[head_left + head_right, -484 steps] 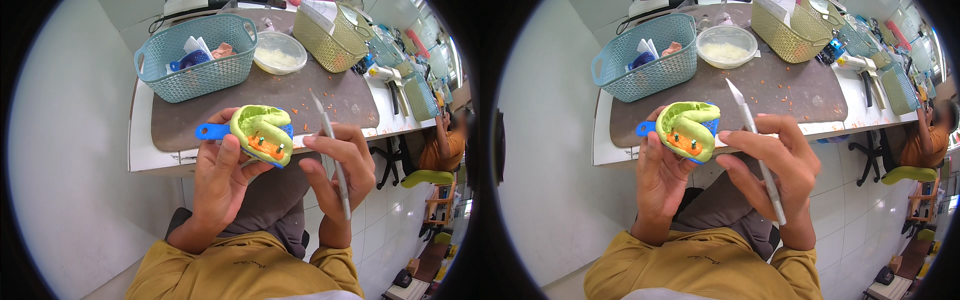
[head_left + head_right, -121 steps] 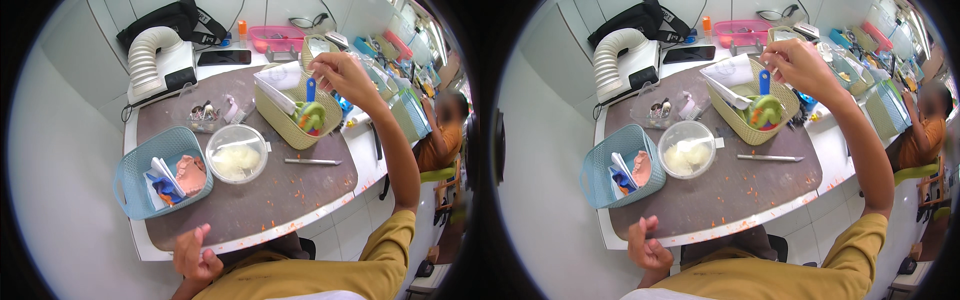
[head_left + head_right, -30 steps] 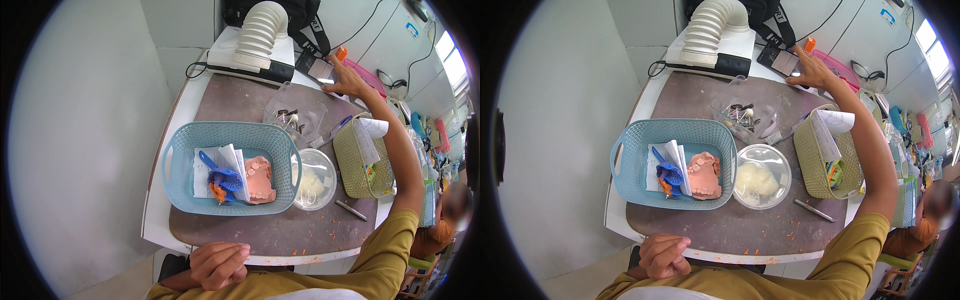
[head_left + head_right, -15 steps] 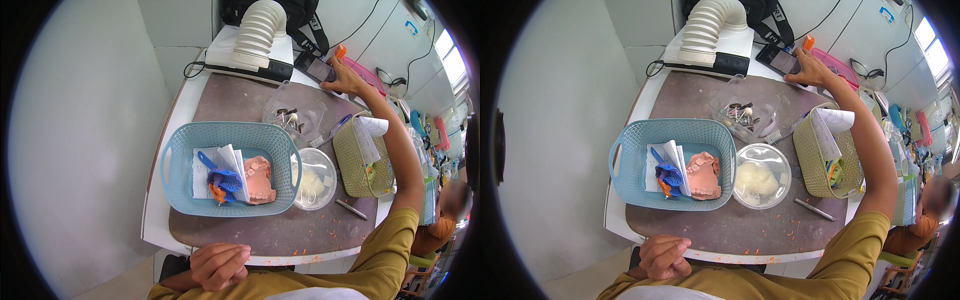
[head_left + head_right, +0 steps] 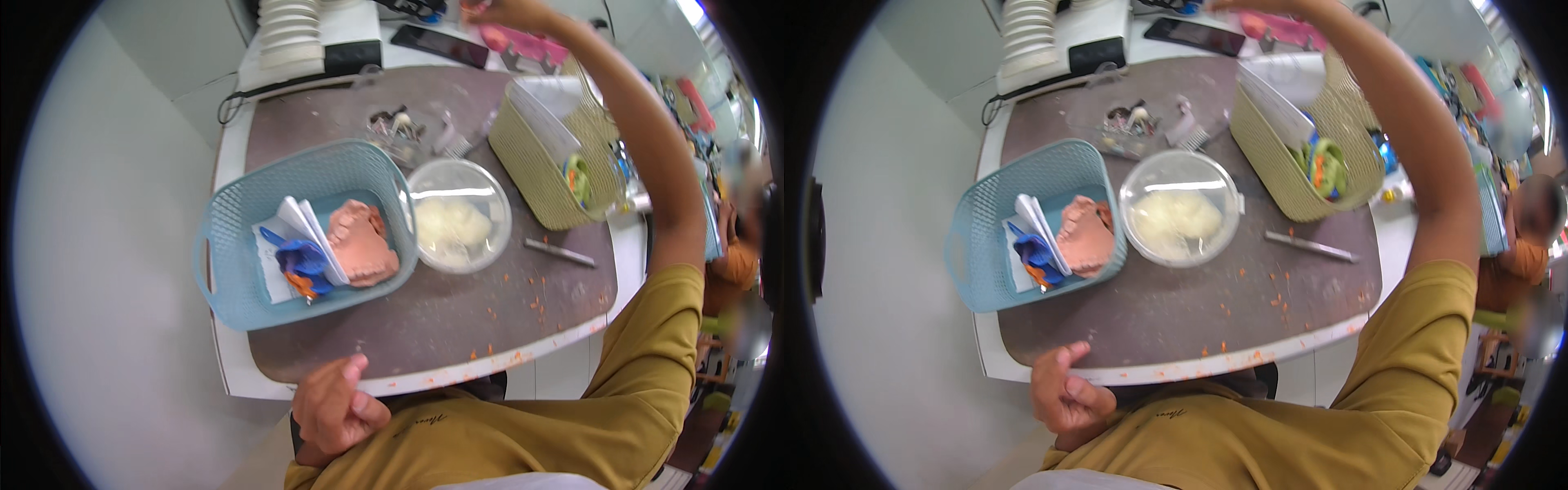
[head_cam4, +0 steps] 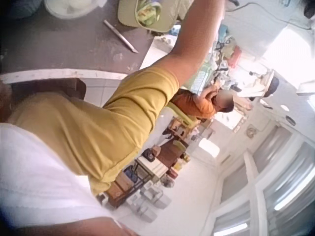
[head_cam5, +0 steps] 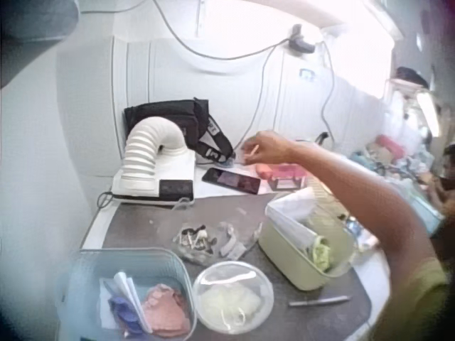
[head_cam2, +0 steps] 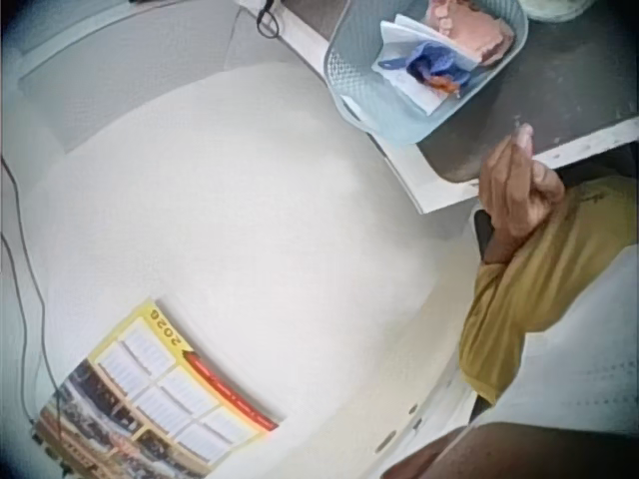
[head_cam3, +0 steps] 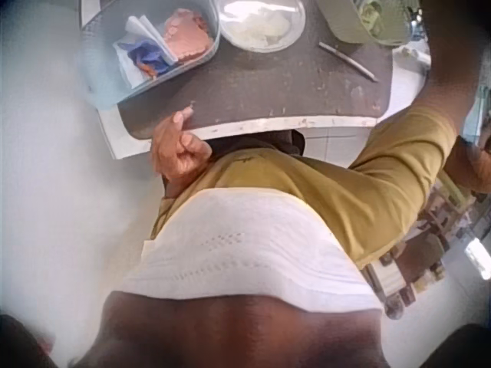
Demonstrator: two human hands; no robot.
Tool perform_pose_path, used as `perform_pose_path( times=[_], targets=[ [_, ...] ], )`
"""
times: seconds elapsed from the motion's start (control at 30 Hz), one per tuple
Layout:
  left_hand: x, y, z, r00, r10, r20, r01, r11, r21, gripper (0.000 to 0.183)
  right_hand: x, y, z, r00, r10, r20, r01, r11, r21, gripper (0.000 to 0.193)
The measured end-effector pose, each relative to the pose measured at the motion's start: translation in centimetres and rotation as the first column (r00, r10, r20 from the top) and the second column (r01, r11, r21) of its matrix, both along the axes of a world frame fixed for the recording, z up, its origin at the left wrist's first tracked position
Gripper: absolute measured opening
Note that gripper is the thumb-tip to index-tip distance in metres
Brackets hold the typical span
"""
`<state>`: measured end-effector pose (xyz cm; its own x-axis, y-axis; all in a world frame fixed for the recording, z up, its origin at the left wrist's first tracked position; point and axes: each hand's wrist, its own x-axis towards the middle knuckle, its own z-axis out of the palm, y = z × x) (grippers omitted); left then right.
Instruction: The person refines a green dental model held in a blue plastic holder using a metal carving tool and a small brush. The person scrapes and smooths the model's surface, then brushes away debris before placing the model into a basket.
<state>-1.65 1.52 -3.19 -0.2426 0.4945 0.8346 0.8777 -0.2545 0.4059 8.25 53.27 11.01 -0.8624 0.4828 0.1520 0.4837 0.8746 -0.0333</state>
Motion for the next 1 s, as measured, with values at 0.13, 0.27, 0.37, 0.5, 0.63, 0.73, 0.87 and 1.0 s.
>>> perform_pose_path(
  times=[0.13, 0.27, 0.37, 0.5, 0.63, 0.73, 0.87, 1.0],
  targets=[
    [0.6, 0.4, -0.5, 0.996, 0.038, 0.086, -0.038, 0.999, -0.001, 0.023, 4.7, -10.9, 9.4, 0.946, 0.008, -0.325, 0.004, 0.999, 0.037, 0.029],
    [0.4, -0.6, 0.5, 0.99, 0.137, -0.031, -0.141, 0.971, -0.195, 0.026, 6.2, -16.4, 9.3, 0.844, 0.089, -0.528, -0.128, 0.991, -0.038, 0.019],
    [1.9, 2.4, 1.1, 0.99, -0.117, 0.076, 0.124, 0.988, -0.09, 0.035, 15.1, -25.0, 12.0, 0.957, -0.201, -0.208, 0.204, 0.979, -0.005, 0.019],
    [1.4, 0.8, 1.4, 0.994, 0.046, 0.101, -0.034, 0.993, -0.115, 0.032, 11.8, -23.7, 4.8, 0.987, -0.144, 0.073, 0.155, 0.974, -0.165, 0.017],
    [2.1, 1.9, 1.5, 0.999, 0.004, 0.048, 0.002, 0.993, -0.118, 0.037, 13.1, -21.8, -0.5, 0.932, -0.286, 0.222, 0.264, 0.957, 0.121, 0.039],
    [2.3, 1.5, 1.3, 0.993, 0.037, 0.114, -0.018, 0.986, -0.165, 0.031, 12.0, -20.7, -2.3, 0.888, -0.381, 0.259, 0.374, 0.924, 0.077, 0.039],
    [2.2, 1.3, 1.3, 0.993, 0.065, 0.1, -0.051, 0.989, -0.139, 0.029, 11.8, -21.8, -0.7, 0.886, -0.435, 0.162, 0.438, 0.899, 0.014, 0.033],
    [2.4, 1.1, 1.5, 0.99, 0.055, 0.13, -0.033, 0.985, -0.166, 0.028, 13.2, -20.2, -1.6, 0.931, -0.347, 0.111, 0.358, 0.927, -0.114, 0.033]
  ],
)
